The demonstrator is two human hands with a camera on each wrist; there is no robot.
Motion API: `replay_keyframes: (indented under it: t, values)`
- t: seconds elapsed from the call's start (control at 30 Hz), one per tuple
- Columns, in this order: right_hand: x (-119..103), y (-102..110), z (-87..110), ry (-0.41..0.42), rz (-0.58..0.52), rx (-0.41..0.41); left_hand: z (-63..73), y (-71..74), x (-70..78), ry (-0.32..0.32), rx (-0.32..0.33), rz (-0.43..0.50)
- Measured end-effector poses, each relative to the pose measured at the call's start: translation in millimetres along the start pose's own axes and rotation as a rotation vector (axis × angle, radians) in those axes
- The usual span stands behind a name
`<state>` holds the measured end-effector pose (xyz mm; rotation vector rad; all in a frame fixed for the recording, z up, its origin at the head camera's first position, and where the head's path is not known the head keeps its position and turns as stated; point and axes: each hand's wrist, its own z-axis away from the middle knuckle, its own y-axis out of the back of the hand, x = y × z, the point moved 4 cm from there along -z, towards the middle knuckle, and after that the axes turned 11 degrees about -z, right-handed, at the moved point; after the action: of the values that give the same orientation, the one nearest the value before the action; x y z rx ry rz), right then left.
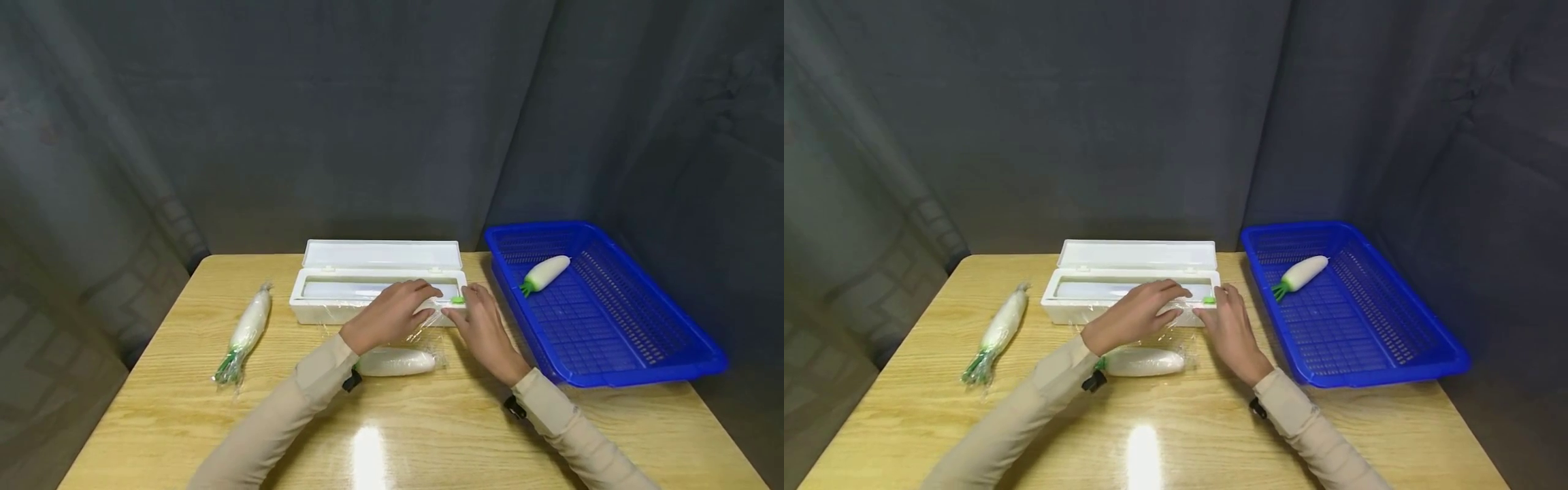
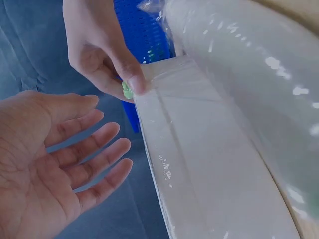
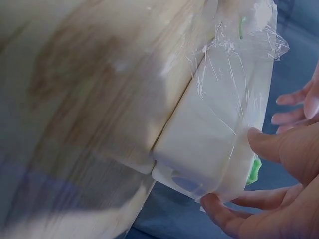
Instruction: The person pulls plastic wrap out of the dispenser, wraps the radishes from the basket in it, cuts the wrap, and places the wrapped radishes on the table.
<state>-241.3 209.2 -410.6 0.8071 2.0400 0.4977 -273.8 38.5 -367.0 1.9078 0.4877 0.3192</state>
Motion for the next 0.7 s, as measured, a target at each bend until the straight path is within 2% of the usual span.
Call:
replay_keyframes:
  t: [0.13,0.23,0.53,0.7]
  values:
    - [1.1,-0.5,1.6,-0.021,-0.021,-0.017,-7.3,-3.5,-0.2,0.019,-0.011,0.026]
    - [1.1,0.6,1.7,-0.014,-0.023,-0.018,-12.3,-5.9,1.3,0.047,-0.054,0.035]
    - [2.6,2.3,0.3,0.036,-0.037,0.019,-27.7,-9.9,6.4,0.091,-0.117,-0.005]
    - [2.8,3.0,-1.1,0.041,-0.032,0.016,-37.7,-12.9,9.1,0.133,-0.092,-0.013]
